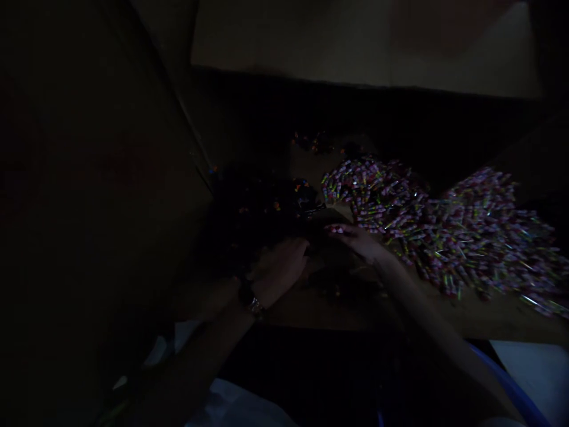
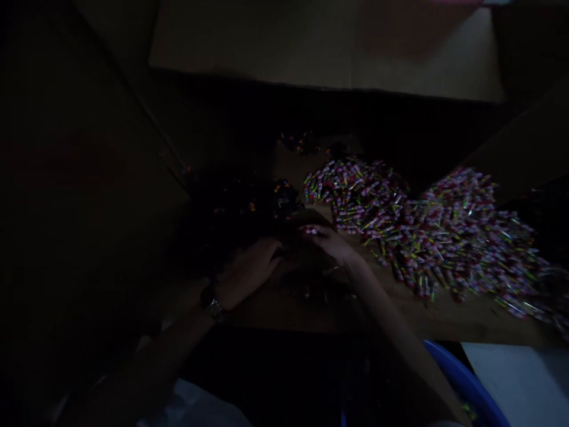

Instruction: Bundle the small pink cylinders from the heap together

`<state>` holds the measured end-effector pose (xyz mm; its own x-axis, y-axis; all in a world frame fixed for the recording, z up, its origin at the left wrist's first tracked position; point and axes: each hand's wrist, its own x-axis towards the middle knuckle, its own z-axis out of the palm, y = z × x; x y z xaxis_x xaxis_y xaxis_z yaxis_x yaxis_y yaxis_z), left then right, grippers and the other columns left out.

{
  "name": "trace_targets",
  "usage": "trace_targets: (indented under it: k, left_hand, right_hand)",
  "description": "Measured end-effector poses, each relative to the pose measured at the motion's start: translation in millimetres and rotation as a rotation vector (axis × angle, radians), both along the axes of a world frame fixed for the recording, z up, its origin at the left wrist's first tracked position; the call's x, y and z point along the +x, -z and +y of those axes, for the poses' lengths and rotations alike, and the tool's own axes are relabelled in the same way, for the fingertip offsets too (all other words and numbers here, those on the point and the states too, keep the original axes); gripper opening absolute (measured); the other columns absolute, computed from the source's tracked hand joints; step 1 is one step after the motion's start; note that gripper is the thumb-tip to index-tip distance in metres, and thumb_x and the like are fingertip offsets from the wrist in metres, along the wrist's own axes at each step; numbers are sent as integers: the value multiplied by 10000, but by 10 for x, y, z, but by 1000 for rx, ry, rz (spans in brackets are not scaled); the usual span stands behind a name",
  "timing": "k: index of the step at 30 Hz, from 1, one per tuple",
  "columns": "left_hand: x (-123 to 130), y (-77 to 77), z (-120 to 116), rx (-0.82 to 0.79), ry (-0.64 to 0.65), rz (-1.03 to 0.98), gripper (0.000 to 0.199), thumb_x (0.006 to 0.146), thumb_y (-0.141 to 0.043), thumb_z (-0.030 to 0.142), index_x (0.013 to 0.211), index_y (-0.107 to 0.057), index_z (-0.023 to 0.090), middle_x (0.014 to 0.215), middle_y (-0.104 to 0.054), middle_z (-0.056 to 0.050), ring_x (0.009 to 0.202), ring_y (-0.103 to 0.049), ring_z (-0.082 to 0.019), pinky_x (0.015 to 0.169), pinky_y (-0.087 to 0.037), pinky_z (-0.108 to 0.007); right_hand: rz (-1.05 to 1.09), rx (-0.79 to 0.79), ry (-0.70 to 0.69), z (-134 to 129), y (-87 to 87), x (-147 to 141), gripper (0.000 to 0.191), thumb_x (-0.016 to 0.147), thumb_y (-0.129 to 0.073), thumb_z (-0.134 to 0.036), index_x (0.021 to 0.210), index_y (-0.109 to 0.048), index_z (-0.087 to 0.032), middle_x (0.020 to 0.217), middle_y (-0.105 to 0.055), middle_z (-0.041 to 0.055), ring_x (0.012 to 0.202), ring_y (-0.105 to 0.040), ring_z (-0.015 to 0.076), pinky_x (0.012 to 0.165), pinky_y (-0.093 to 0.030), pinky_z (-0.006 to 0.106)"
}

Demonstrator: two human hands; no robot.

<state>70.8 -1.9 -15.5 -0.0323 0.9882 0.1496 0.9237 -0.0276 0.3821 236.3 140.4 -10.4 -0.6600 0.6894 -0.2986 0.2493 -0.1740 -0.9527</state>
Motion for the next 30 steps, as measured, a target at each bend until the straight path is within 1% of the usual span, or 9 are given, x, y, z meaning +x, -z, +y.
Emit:
trace_targets:
  k: [2, 4, 6, 9, 13, 16, 21, 24, 30]
  left_hand:
    - [18, 17, -22, -13, 6, -49, 186, 876, -528, 171, 1057, -546, 205, 1002, -604, -39, 978, -551, -190, 885, -439, -334]
    - [51, 53, -18, 9, 39, -73, 204, 881, -501, 138, 1068, -547, 206, 998, -605, -35, 988, -543, -190, 898, -426, -337]
    - [90, 78, -6, 38, 59, -90, 209, 887, -488, 131, 1075, -547, 201, 1028, -601, -35, 1007, -531, -193, 908, -417, -343]
    - [138, 74, 2, 41, 49, -103, 157, 897, -501, 174, 1042, -560, 188, 1040, -602, -39, 1009, -525, -202, 898, -422, -349]
    - [157, 41, -1, 45, 59, -120, 170, 890, -535, 184, 1055, -565, 204, 1048, -612, -26, 1025, -520, -200, 915, -414, -349]
    - [155, 40, -8, 44, 60, -128, 162, 891, -528, 170, 1044, -567, 207, 1051, -610, -24, 1034, -519, -192, 923, -412, -340]
    - [166, 52, -34, 31, 53, -110, 133, 909, -492, 179, 1016, -567, 202, 1077, -597, -31, 1048, -512, -194, 936, -406, -354]
    - [173, 51, -43, 33, 38, -92, 113, 905, -502, 191, 994, -572, 193, 1049, -602, -35, 1025, -518, -202, 915, -414, -353]
    - [147, 67, -53, 39, 87, -47, 157, 928, -453, 188, 1022, -578, 197, 1040, -605, -39, 1027, -508, -202, 932, -389, -364]
  right_hand:
    - [-23, -12, -110, -28, -14, 83, 308, 650, -744, -417, 871, -670, -215, 823, -638, -3, 799, -574, 169, 711, -444, 271]
    - [-48, -7, -168, -57, 4, 139, 298, 622, -766, -413, 793, -645, -202, 751, -580, -18, 711, -527, 144, 642, -415, 253]
    - [-74, -1, -180, -72, 47, 166, 308, 613, -771, -425, 750, -620, -194, 715, -525, -28, 660, -479, 127, 598, -384, 243]
    - [-111, -9, -177, -69, 114, 184, 311, 629, -755, -442, 773, -632, -195, 706, -492, -32, 641, -455, 120, 577, -361, 234]
    - [-141, 45, -217, -68, 127, 195, 303, 624, -759, -432, 784, -667, -192, 705, -505, -25, 657, -459, 124, 574, -351, 224]
    - [-144, 74, -249, -91, 87, 191, 294, 663, -723, -470, 729, -669, -188, 675, -542, -10, 635, -467, 132, 565, -346, 233]
    - [-114, -29, -272, -121, 21, 179, 295, 682, -693, -486, 713, -649, -196, 660, -607, 10, 599, -477, 145, 542, -332, 250]
    - [-129, -33, -311, -124, -12, 171, 303, 679, -695, -483, 735, -653, -188, 686, -612, 15, 616, -489, 147, 543, -346, 245]
    - [-105, -51, -266, -205, -69, 156, 250, 684, -702, -431, 749, -628, -202, 676, -596, -9, 610, -500, 140, 558, -361, 247]
